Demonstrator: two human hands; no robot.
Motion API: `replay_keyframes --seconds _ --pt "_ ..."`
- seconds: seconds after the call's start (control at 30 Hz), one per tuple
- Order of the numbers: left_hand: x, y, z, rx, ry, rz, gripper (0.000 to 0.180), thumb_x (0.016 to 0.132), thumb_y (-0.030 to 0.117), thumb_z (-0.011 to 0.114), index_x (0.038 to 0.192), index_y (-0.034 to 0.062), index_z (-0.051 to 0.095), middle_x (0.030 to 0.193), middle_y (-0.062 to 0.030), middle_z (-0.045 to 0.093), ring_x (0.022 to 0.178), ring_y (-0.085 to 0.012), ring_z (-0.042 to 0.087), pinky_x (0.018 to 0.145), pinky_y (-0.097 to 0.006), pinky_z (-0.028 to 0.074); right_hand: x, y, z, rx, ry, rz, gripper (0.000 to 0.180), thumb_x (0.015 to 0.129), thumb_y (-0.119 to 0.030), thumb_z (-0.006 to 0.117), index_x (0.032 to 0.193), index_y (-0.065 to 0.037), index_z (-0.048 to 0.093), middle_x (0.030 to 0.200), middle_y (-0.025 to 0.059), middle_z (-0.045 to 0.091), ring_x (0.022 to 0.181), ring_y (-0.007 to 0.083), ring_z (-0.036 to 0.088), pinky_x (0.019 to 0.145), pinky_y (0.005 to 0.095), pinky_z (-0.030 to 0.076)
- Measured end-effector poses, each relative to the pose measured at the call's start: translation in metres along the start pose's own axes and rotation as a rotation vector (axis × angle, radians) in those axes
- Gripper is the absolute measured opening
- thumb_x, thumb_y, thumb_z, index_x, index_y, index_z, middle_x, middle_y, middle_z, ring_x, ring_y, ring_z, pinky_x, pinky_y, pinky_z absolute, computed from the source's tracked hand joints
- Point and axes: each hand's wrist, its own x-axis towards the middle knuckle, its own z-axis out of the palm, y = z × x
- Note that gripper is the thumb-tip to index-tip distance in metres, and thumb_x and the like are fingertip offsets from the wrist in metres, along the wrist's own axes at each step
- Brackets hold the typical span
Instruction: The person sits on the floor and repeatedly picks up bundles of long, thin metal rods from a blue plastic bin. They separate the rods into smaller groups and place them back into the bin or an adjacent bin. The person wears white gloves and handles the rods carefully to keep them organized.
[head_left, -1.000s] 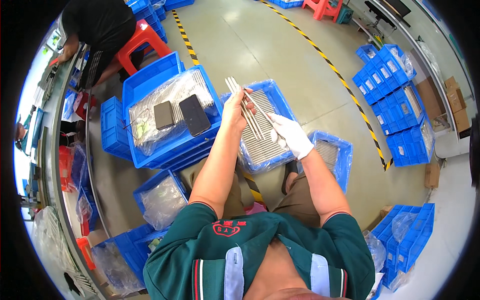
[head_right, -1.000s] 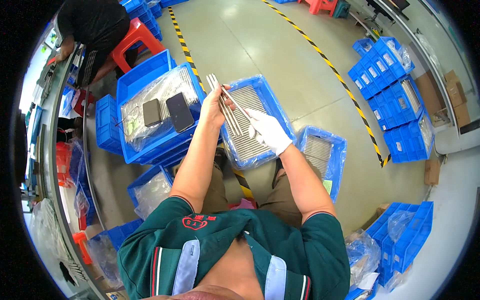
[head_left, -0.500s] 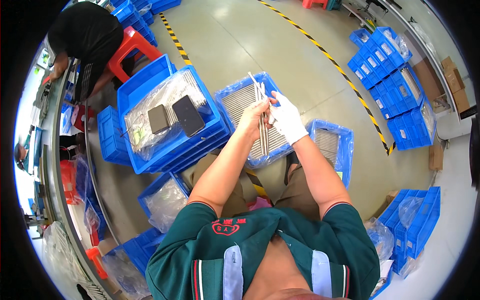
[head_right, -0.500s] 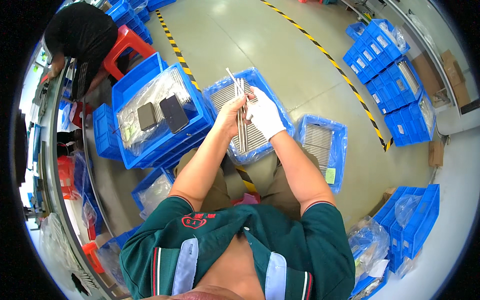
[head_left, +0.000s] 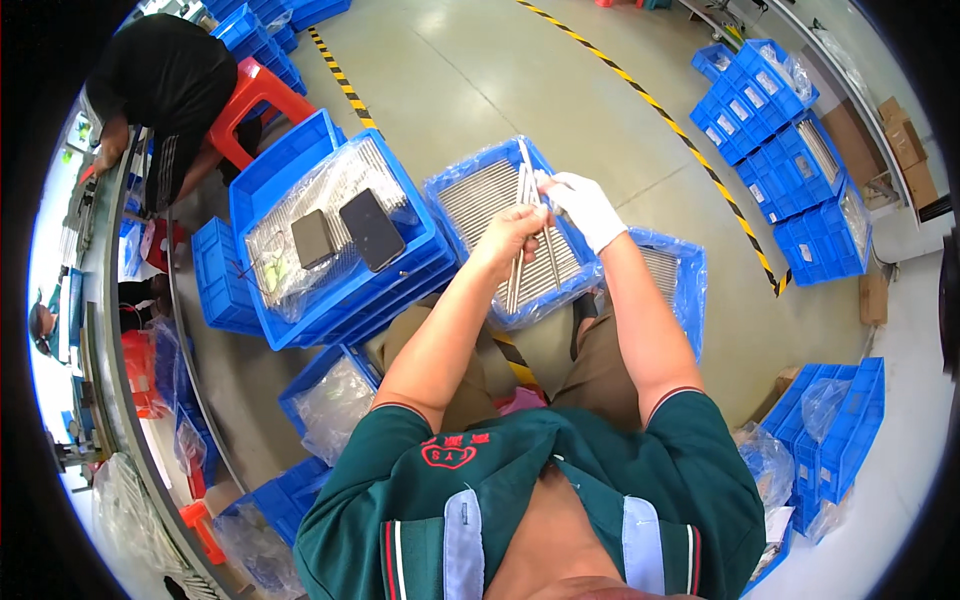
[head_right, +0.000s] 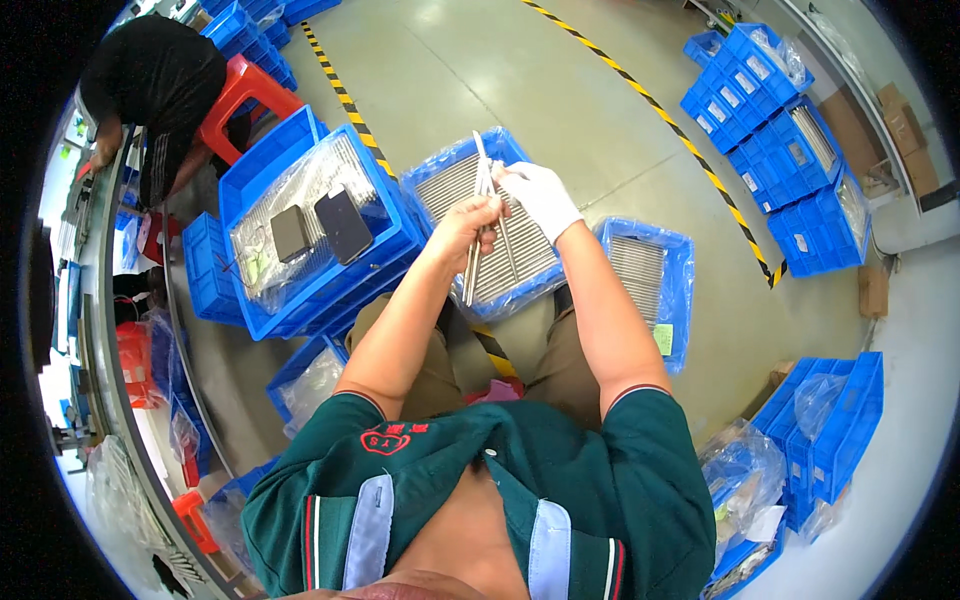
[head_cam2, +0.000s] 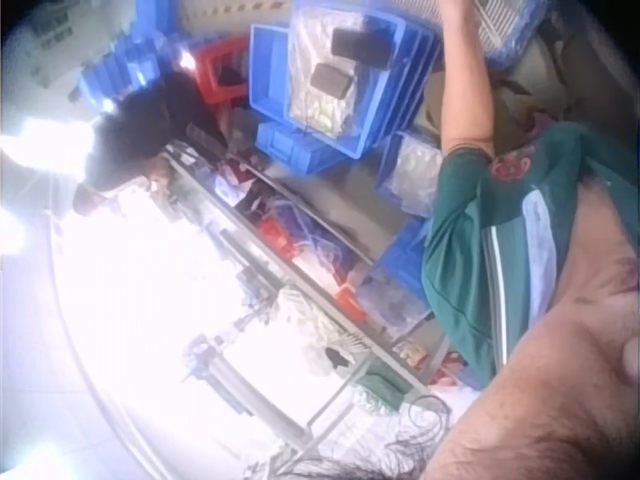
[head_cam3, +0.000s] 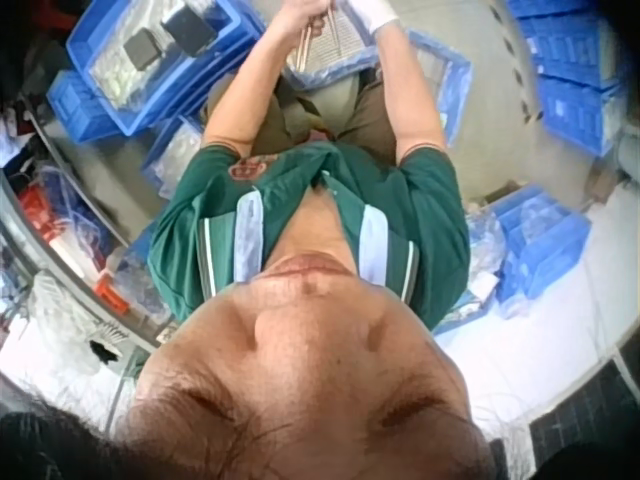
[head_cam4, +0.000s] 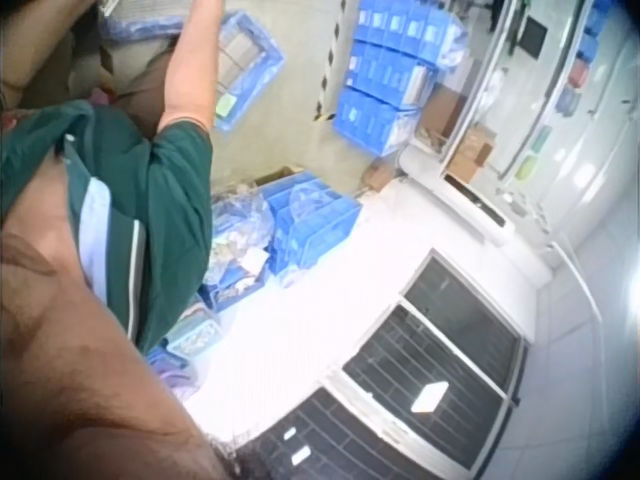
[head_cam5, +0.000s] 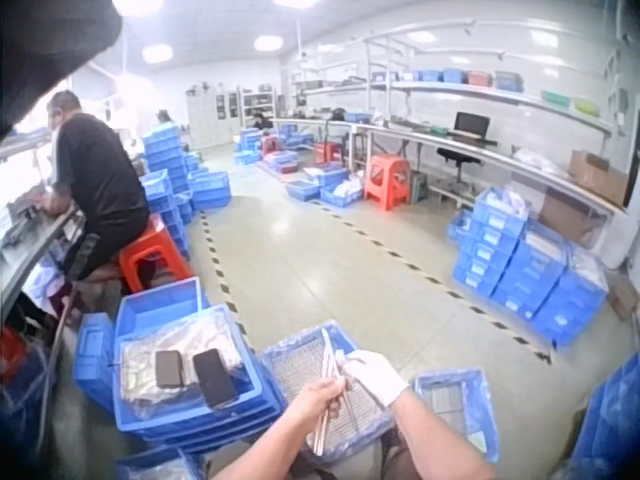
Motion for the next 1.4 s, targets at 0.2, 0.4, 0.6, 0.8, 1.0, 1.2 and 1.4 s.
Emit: replay_keyframes --seconds 0.2,0.4,0.6,0.8,1.0,1.2,1.4 --pt "-0.005 -0.025 0.014 -0.034 -0.178 -0.263 0.021 0.092 0.023 0.058 0.084 0.0029 0.06 0.067 0.001 0.05 0.048 -0.0047 0.043 0.039 -0.02 0.037 0.054 0.045 -0.044 -0.039 0.669 -0.131 0.024 0.087 -0.025 0.058 0.076 -0.005 0.062 0.06 0.0022 0.053 0.053 0.0141 0.051 0.05 0.032 0.041" --pt "-0.002 -0.012 -0.003 -0.31 -0.245 -0.17 0.022 0.089 0.023 0.061 0.09 0.002 0.059 0.075 -0.0045 0.056 0.06 -0.0131 0.053 0.052 -0.028 0.049 0.03 0.033 -0.077 0.423 0.529 0.151 0.028 0.088 -0.03 0.058 0.07 -0.008 0.059 0.053 -0.0009 0.045 0.041 0.0112 0.04 0.039 0.0268 0.03" --pt "0.017 -0.007 -0.018 -0.388 -0.258 -0.036 0.027 0.088 0.027 0.062 0.091 0.0004 0.06 0.085 -0.0115 0.063 0.082 -0.0289 0.065 0.079 -0.044 0.055 -0.003 0.006 -0.02 0.243 0.105 0.2 0.029 0.089 -0.031 0.058 0.071 -0.009 0.06 0.056 -0.0012 0.05 0.044 0.0086 0.042 0.041 0.0238 0.031" --pt "0.01 -0.01 -0.018 -0.34 -0.27 -0.05 0.028 0.086 0.029 0.063 0.091 0.0013 0.06 0.087 -0.0099 0.063 0.078 -0.0257 0.063 0.071 -0.041 0.054 -0.007 0.004 0.004 -0.623 0.096 -0.048 0.034 0.086 -0.04 0.054 0.078 -0.008 0.063 0.072 0.0106 0.063 0.071 0.0251 0.062 0.066 0.0356 0.047" --pt "0.007 -0.005 -0.016 -0.419 -0.227 0.005 0.024 0.087 0.027 0.063 0.093 0.0038 0.059 0.086 -0.0056 0.06 0.067 -0.0177 0.054 0.057 -0.033 0.046 0.004 0.022 0.003 -0.294 0.047 -0.082 0.036 0.088 -0.041 0.054 0.081 -0.006 0.059 0.074 0.0087 0.061 0.065 0.0209 0.059 0.061 0.0328 0.047" --pt "0.007 0.01 -0.023 -0.308 -0.043 0.189 0.026 0.087 0.027 0.063 0.09 0.0015 0.059 0.077 -0.0073 0.059 0.069 -0.0207 0.059 0.063 -0.035 0.052 -0.005 0.035 0.01 0.451 -0.211 0.428 0.031 0.091 -0.04 0.053 0.096 -0.01 0.055 0.089 0.0042 0.06 0.076 0.0162 0.06 0.066 0.0291 0.051" --pt "0.007 0.016 -0.017 -0.168 -0.091 0.161 0.028 0.091 0.03 0.057 0.098 0.002 0.055 0.08 -0.0089 0.06 0.072 -0.0196 0.061 0.052 -0.032 0.053 -0.028 0.047 0.027 0.737 -0.443 0.637 0.028 0.085 -0.029 0.063 0.097 -0.007 0.053 0.085 0.0072 0.058 0.068 0.0186 0.06 0.054 0.0315 0.05"
